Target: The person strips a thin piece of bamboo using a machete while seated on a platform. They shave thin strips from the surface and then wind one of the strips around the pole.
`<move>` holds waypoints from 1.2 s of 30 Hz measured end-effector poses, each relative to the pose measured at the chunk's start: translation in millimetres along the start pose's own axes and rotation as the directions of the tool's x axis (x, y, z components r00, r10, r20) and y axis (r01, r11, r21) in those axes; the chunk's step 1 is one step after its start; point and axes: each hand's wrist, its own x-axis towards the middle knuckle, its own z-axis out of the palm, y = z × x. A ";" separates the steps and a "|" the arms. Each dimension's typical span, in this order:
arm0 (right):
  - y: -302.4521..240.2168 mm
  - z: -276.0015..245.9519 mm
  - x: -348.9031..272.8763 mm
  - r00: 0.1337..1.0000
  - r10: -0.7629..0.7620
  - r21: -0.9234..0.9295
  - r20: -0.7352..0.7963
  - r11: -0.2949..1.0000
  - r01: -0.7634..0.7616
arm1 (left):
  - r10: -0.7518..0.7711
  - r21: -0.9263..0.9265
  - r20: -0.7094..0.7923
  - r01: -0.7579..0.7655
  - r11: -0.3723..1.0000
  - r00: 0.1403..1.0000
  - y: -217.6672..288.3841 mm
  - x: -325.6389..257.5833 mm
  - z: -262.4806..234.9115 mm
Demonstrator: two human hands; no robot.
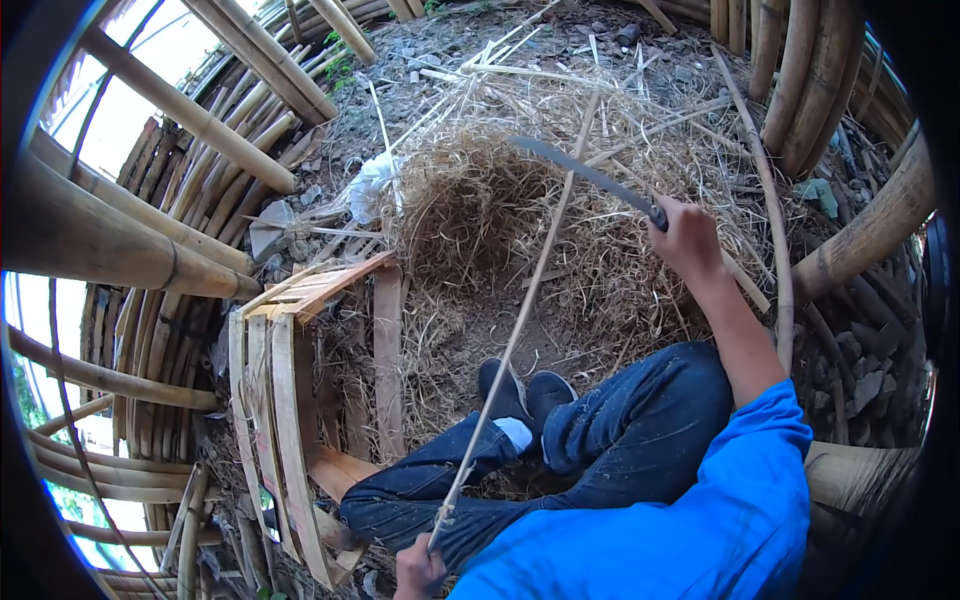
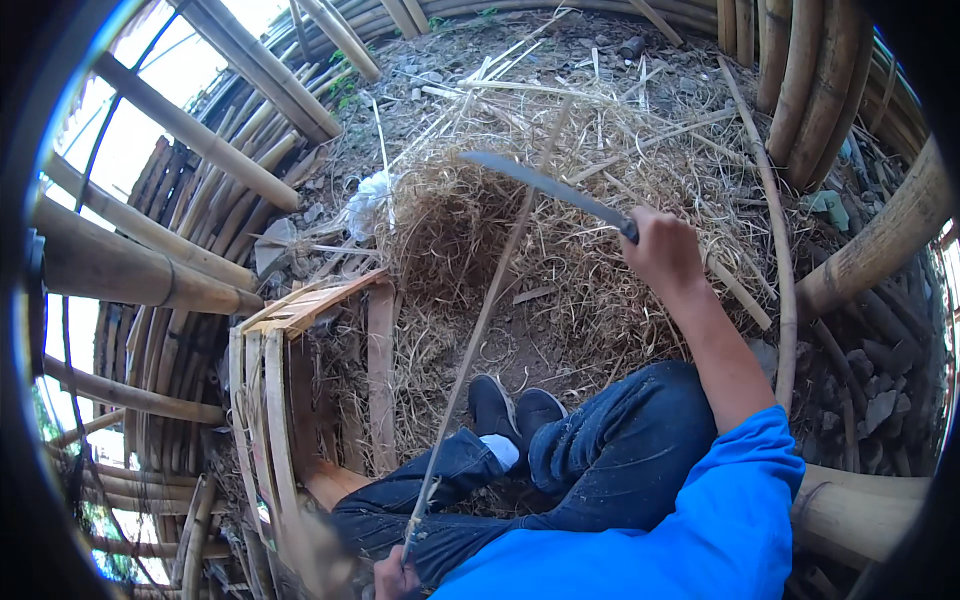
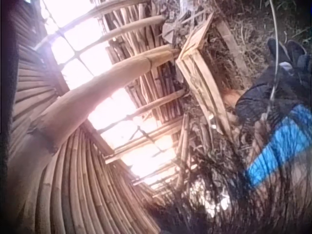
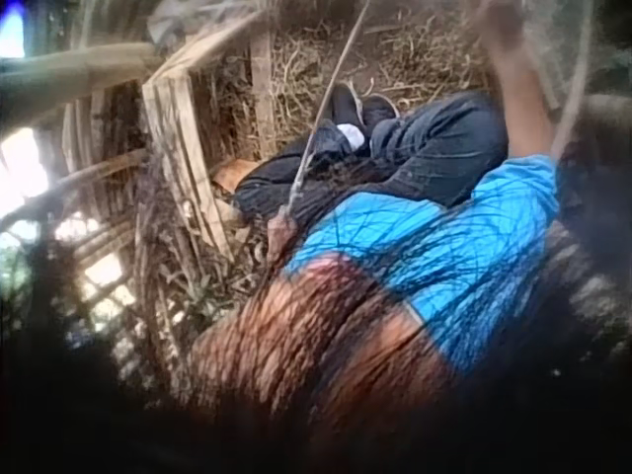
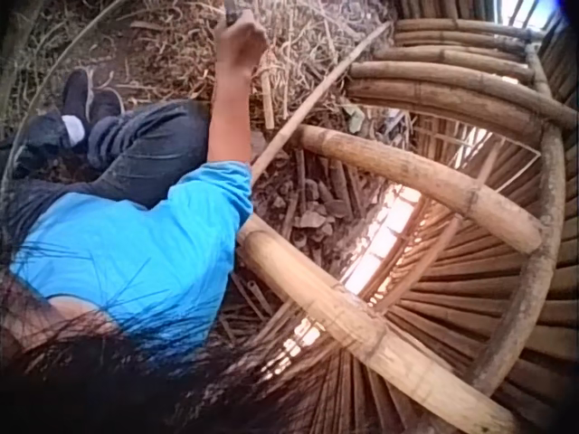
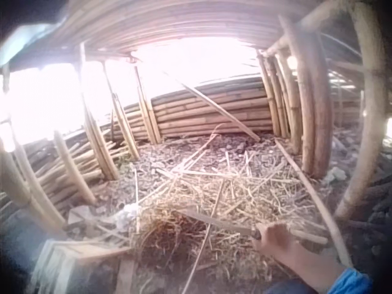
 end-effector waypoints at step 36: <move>94.9 26.7 -3.3 0.863 0.493 0.051 -0.114 0.870 -0.490 | -0.223 -0.334 0.240 0.296 0.895 0.945 6.9 7.3 13.9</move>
